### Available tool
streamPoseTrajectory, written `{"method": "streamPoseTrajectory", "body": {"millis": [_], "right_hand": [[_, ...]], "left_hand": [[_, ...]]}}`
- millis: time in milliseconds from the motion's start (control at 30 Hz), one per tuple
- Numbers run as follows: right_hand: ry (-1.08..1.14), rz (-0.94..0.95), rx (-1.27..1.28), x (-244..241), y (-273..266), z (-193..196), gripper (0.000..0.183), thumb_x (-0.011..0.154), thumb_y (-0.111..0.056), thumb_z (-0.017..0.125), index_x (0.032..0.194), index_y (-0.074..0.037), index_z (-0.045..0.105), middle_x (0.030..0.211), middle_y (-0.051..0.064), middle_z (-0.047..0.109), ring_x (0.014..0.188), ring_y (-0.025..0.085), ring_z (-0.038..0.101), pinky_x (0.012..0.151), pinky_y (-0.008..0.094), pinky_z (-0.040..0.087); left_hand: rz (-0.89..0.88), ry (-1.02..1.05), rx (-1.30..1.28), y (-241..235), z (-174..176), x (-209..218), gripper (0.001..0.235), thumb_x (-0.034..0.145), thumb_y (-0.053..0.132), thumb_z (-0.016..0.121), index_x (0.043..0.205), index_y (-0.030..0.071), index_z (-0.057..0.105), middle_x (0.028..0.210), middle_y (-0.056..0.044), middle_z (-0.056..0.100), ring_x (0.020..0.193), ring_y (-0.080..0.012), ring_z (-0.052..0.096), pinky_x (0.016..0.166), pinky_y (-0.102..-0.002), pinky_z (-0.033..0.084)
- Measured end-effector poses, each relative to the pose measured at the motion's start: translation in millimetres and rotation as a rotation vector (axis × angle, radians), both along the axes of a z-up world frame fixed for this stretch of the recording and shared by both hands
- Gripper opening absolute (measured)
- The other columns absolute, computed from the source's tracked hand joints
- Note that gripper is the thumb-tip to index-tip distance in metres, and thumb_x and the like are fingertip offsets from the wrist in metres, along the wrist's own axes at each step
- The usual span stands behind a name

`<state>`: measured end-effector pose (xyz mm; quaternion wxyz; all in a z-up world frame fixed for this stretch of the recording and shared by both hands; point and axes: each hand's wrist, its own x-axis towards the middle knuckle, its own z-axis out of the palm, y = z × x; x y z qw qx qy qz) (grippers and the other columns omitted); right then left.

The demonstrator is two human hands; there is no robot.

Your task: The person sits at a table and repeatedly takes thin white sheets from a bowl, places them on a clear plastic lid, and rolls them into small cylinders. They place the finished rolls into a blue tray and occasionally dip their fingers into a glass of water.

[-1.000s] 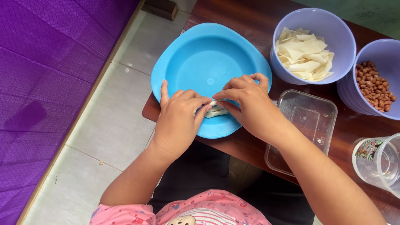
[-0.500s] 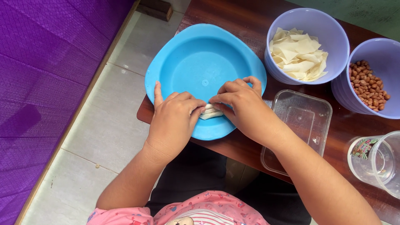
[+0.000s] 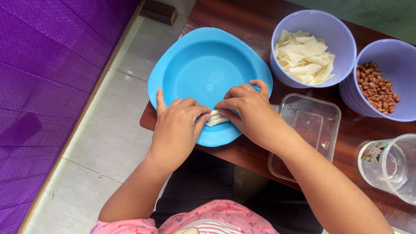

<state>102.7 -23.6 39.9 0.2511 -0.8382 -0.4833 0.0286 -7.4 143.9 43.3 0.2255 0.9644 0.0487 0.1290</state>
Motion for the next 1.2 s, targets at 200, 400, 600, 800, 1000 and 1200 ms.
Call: {"method": "streamPoseTrajectory", "body": {"millis": [200,400,600,800,1000,1200], "right_hand": [[0.006,0.0,-0.034,0,0,1,0.017,0.082,-0.013,0.077,0.098,-0.014,0.081,0.092,0.0,0.068,0.094,0.019,0.061,0.114,0.056,0.024],[0.012,0.011,-0.044,-1,-3,5,0.017,0.086,-0.015,0.074,0.102,-0.013,0.08,0.094,0.002,0.068,0.092,0.02,0.063,0.114,0.057,0.023],[-0.026,-0.037,0.162,8,-22,31,0.019,0.086,-0.01,0.075,0.105,-0.011,0.077,0.1,0.003,0.069,0.085,0.018,0.061,0.113,0.049,0.028],[-0.196,-0.218,0.212,34,-58,70,0.016,0.086,-0.003,0.078,0.102,-0.006,0.08,0.108,0.007,0.075,0.086,0.024,0.059,0.093,0.037,0.037],[-0.417,-0.374,0.012,79,-96,51,0.015,0.083,-0.006,0.079,0.098,-0.008,0.08,0.1,0.009,0.071,0.091,0.03,0.058,0.091,0.045,0.031],[-0.455,-0.439,-0.11,103,-85,27,0.019,0.07,-0.011,0.083,0.089,-0.011,0.081,0.087,0.006,0.071,0.08,0.028,0.063,0.09,0.049,0.032]], "left_hand": [[0.007,0.015,0.003,1,-2,-1,0.015,0.083,0.017,0.077,0.096,0.011,0.081,0.085,-0.001,0.073,0.081,-0.0221,0.067,0.121,-0.069,0.017],[0.015,0.05,0.034,-1,4,-1,0.017,0.083,0.018,0.077,0.098,0.011,0.081,0.086,-0.003,0.074,0.081,-0.0218,0.067,0.121,-0.069,0.015],[-0.079,-0.08,0.006,-5,34,3,0.019,0.088,0.016,0.073,0.105,0.009,0.078,0.095,-0.003,0.07,0.093,-0.0235,0.065,0.115,-0.054,0.034],[-0.336,-0.301,0.048,-30,64,41,0.012,0.089,0.012,0.074,0.1,0.007,0.077,0.092,-0.005,0.065,0.083,-0.0248,0.058,0.088,-0.04,0.045],[-0.36,-0.481,0.404,-60,55,120,0.007,0.085,0.016,0.078,0.081,0.01,0.077,0.088,-0.008,0.067,0.082,-0.0254,0.056,0.078,-0.038,0.042],[-0.279,-0.132,0.734,-82,13,215,0.009,0.07,0.008,0.078,0.071,0.016,0.074,0.07,-0.008,0.07,0.077,-0.0273,0.059,0.1,-0.049,0.032]]}}
